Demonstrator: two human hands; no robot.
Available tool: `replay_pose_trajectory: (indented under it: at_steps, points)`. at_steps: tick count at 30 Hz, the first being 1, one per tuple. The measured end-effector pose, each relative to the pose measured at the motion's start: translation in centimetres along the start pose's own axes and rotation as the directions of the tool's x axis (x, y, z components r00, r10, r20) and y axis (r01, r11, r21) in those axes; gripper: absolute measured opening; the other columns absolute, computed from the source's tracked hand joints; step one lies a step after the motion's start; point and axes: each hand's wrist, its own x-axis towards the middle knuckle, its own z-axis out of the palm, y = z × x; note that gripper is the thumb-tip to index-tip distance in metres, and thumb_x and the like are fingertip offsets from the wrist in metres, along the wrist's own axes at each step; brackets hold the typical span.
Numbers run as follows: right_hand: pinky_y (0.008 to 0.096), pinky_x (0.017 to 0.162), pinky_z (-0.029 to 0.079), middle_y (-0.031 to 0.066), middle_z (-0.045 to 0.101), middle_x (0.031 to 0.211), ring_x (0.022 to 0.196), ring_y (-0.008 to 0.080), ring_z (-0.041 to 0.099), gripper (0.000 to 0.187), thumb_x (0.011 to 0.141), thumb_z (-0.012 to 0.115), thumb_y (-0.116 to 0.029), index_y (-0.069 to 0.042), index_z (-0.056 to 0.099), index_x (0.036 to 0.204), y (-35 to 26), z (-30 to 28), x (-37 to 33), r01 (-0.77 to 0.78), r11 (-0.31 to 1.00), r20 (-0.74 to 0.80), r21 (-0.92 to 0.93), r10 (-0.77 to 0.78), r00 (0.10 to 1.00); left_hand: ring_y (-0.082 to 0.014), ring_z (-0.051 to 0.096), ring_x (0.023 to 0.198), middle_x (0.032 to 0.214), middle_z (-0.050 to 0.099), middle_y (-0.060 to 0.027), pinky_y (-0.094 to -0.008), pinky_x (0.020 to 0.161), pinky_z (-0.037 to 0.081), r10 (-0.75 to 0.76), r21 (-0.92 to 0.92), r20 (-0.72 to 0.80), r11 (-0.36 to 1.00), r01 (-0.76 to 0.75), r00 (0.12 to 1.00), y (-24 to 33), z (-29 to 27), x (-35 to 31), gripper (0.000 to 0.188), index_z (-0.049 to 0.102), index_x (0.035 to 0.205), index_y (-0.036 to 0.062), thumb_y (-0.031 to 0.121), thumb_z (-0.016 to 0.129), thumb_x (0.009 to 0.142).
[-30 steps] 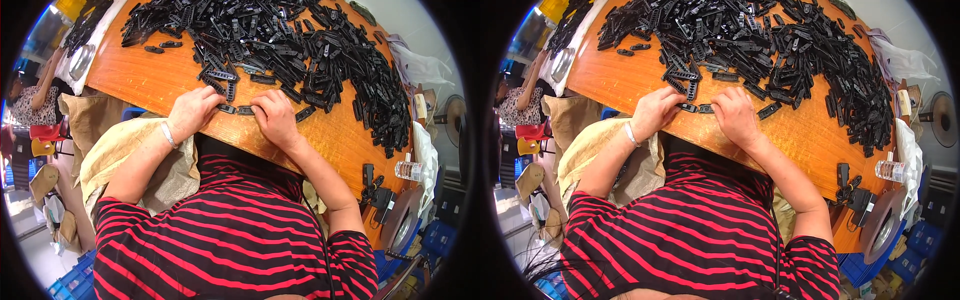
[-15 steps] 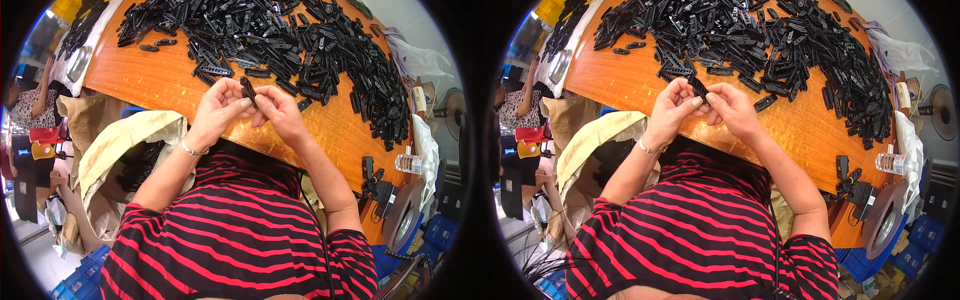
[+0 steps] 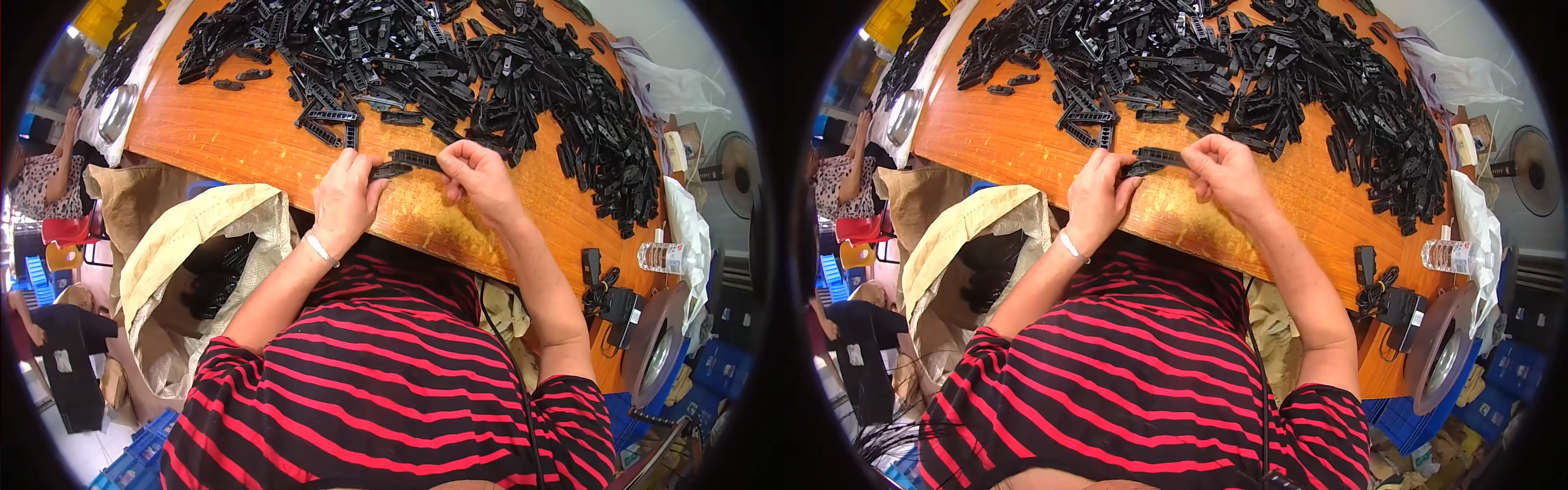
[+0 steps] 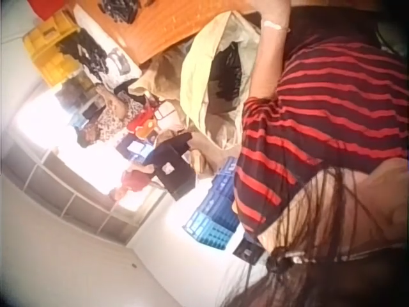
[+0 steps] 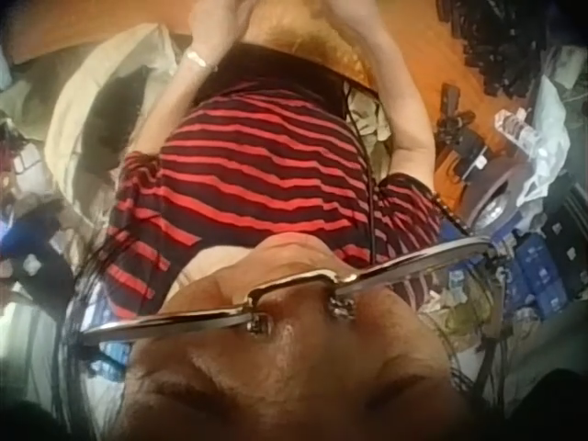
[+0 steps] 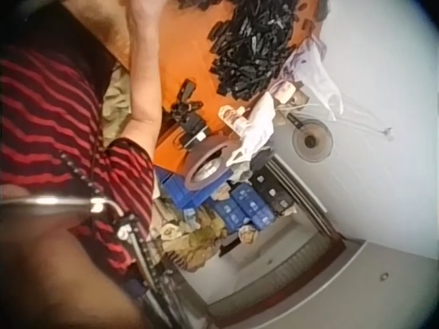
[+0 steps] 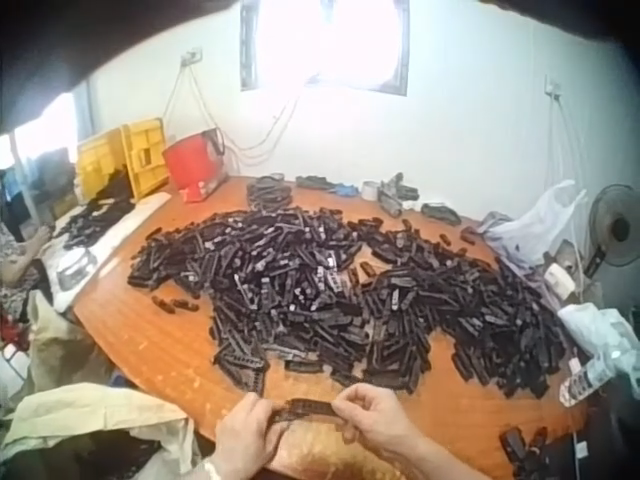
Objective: Assembling small black plastic hardware components by snapping them together at a workbench.
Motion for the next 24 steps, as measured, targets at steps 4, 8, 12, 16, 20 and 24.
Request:
replay_pose_trajectory:
  at_steps: [4,8,12,16,20,24]
  points:
    - [0.0189,0.046,0.043,0.0000,0.060,0.069,0.050,0.0045,0.053,0.016,0.094,0.065,-0.019,-0.004,0.061,0.092,1.2,0.6,0.5,0.009,0.999,0.008,0.041,-0.009,1.000,-0.0337,0.059,0.083,0.090,0.053,-0.0118,-0.0424,0.069,0.050,-0.017,0.004,0.126,1.000,0.016,0.992,0.0,-0.7,1.1,0.031,0.061,0.105,0.0090,0.009,0.073,0.076]
    - [0.0193,0.045,0.043,0.0008,0.060,0.069,0.050,0.0048,0.053,0.016,0.094,0.065,-0.018,-0.003,0.060,0.092,1.5,1.5,1.2,0.007,0.999,0.016,0.038,-0.008,1.000,-0.0165,0.059,0.074,0.088,0.057,-0.0028,-0.0289,0.065,0.049,-0.166,-0.462,0.218,0.850,0.252,0.962,-0.5,-1.5,1.2,0.036,0.059,0.116,0.0044,0.007,0.072,0.082]
    - [0.0195,0.045,0.041,0.0014,0.060,0.068,0.049,0.0054,0.052,0.016,0.094,0.065,-0.017,-0.002,0.059,0.091,0.9,2.0,2.0,-0.009,0.998,0.047,-0.055,0.012,0.999,-0.0033,0.055,0.076,0.090,0.058,0.0024,-0.0173,0.064,0.047,-0.270,-0.775,0.445,0.361,0.518,0.854,-0.3,-2.7,1.9,0.033,0.057,0.121,0.0007,0.006,0.067,0.090]
    - [0.0200,0.043,0.040,0.0020,0.059,0.066,0.047,0.0057,0.051,0.016,0.094,0.065,-0.016,-0.001,0.059,0.090,0.6,2.1,2.9,0.016,0.987,0.076,-0.162,-0.004,0.997,-0.0038,0.055,0.067,0.077,0.061,0.0021,-0.0175,0.059,0.046,-0.374,-0.711,0.448,0.402,0.577,0.812,-0.4,-1.9,2.3,0.017,0.061,0.107,0.0009,0.009,0.065,0.092]
    - [0.0236,0.042,0.039,0.0039,0.057,0.065,0.047,0.0087,0.051,0.018,0.091,0.066,-0.014,0.003,0.058,0.089,0.7,2.4,3.3,0.023,0.979,0.053,-0.204,-0.012,0.999,-0.0057,0.055,0.061,0.070,0.061,0.0018,-0.0197,0.057,0.045,-0.402,-0.588,0.241,0.664,0.462,0.883,-0.5,-0.3,2.0,0.012,0.062,0.094,0.0008,0.012,0.066,0.092]
    - [0.0256,0.043,0.042,0.0048,0.059,0.064,0.047,0.0095,0.053,0.020,0.090,0.068,-0.014,0.003,0.059,0.086,0.8,2.5,3.3,0.041,0.949,0.028,-0.312,-0.034,0.999,-0.0139,0.060,0.060,0.068,0.064,-0.0061,-0.0298,0.060,0.049,-0.374,-0.402,0.108,0.831,0.385,0.921,-0.1,-0.6,2.1,0.016,0.063,0.087,0.0025,0.014,0.073,0.083]
